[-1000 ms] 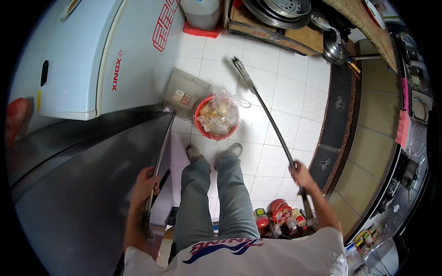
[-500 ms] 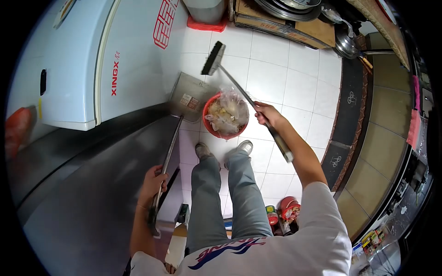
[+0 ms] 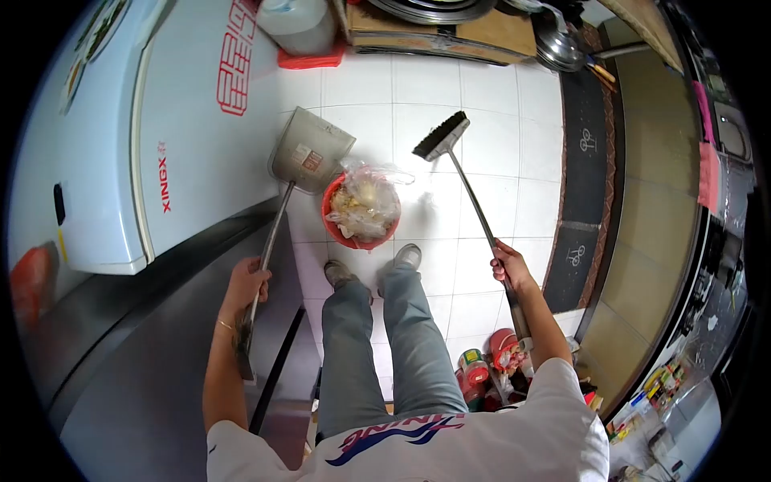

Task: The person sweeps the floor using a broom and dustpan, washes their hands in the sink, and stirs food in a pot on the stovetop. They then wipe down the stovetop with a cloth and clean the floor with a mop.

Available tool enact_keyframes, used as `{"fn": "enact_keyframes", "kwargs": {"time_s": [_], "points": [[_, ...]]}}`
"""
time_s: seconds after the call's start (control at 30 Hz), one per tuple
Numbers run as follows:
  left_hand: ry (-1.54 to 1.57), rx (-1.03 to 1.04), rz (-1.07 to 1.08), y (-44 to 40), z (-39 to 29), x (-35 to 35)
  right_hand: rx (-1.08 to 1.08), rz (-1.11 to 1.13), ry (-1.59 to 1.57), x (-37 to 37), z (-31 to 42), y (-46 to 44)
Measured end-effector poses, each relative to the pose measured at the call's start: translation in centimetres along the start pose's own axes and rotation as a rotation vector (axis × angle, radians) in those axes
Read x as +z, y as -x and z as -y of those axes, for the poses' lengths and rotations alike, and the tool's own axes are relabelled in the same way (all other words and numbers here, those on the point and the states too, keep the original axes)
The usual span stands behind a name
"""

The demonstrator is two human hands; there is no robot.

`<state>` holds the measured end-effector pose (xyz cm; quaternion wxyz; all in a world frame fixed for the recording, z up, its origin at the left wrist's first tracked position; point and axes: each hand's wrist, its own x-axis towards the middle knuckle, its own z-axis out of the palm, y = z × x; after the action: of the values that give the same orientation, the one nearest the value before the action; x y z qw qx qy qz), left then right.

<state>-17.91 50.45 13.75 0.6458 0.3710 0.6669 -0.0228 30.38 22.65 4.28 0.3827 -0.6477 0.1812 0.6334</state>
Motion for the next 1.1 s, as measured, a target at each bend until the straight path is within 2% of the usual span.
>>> {"fn": "enact_keyframes", "kwargs": {"time_s": [0.07, 0.17, 0.23, 0.4, 0.47, 0.53, 0.57, 0.63, 0.7, 0.77, 0.8, 0.9, 0.97, 1.0, 1.1], "points": [[-0.128, 0.026, 0.028, -1.9, -2.2, 0.7, -0.043, -0.008, 0.018, 0.3, -0.2, 2.1], [-0.219, 0.102, 0.052, -2.6, -6.4, 3.4, -0.099, 0.041, -0.129, 0.0, -1.0, 5.5], [-0.275, 0.093, 0.080, -4.3, -8.2, 4.4, -0.190, -0.027, -0.077, -0.2, -1.2, 7.0], [-0.433, 0.079, 0.155, -7.4, -12.5, 8.2, -0.439, -0.331, 0.517, -1.8, 2.6, 6.7], [-0.545, 0.089, 0.210, -8.3, -14.4, 9.5, -0.464, -0.441, 0.705, -2.2, 5.6, 5.8], [-0.733, 0.114, 0.323, -9.7, -15.9, 10.5, -0.510, -0.582, 0.999, -3.1, 7.8, 3.3], [-0.738, 0.112, 0.324, -9.9, -16.5, 11.1, -0.605, -0.666, 1.191, -5.2, 7.7, 0.1], [-0.805, 0.098, 0.317, -9.7, -17.6, 12.5, -0.468, -0.738, 1.375, -4.8, 9.7, -2.1], [-0.901, 0.111, 0.329, -10.3, -18.2, 13.4, -0.643, -0.821, 1.345, -7.4, 9.3, -7.9], [-1.004, 0.118, 0.347, -11.0, -19.0, 14.2, -0.356, -0.393, 0.601, -6.1, 10.5, -8.4], [-1.018, 0.088, 0.371, -11.3, -19.7, 14.7, -0.324, -0.343, 0.447, -5.7, 9.7, -9.4], [-1.103, 0.039, 0.424, -13.1, -22.0, 16.6, -0.447, -0.499, 0.704, -3.1, 5.4, -10.9], [-1.173, 0.010, 0.453, -14.0, -23.3, 18.2, -0.402, -0.419, 0.662, -0.9, 3.1, -9.9], [-1.227, -0.003, 0.429, -13.9, -24.3, 19.3, -0.445, -0.379, 0.711, -0.4, 0.7, -10.5], [-1.338, 0.005, 0.442, -15.7, -25.4, 21.1, -0.389, -0.258, 0.655, 3.9, -3.7, -6.3]]}}
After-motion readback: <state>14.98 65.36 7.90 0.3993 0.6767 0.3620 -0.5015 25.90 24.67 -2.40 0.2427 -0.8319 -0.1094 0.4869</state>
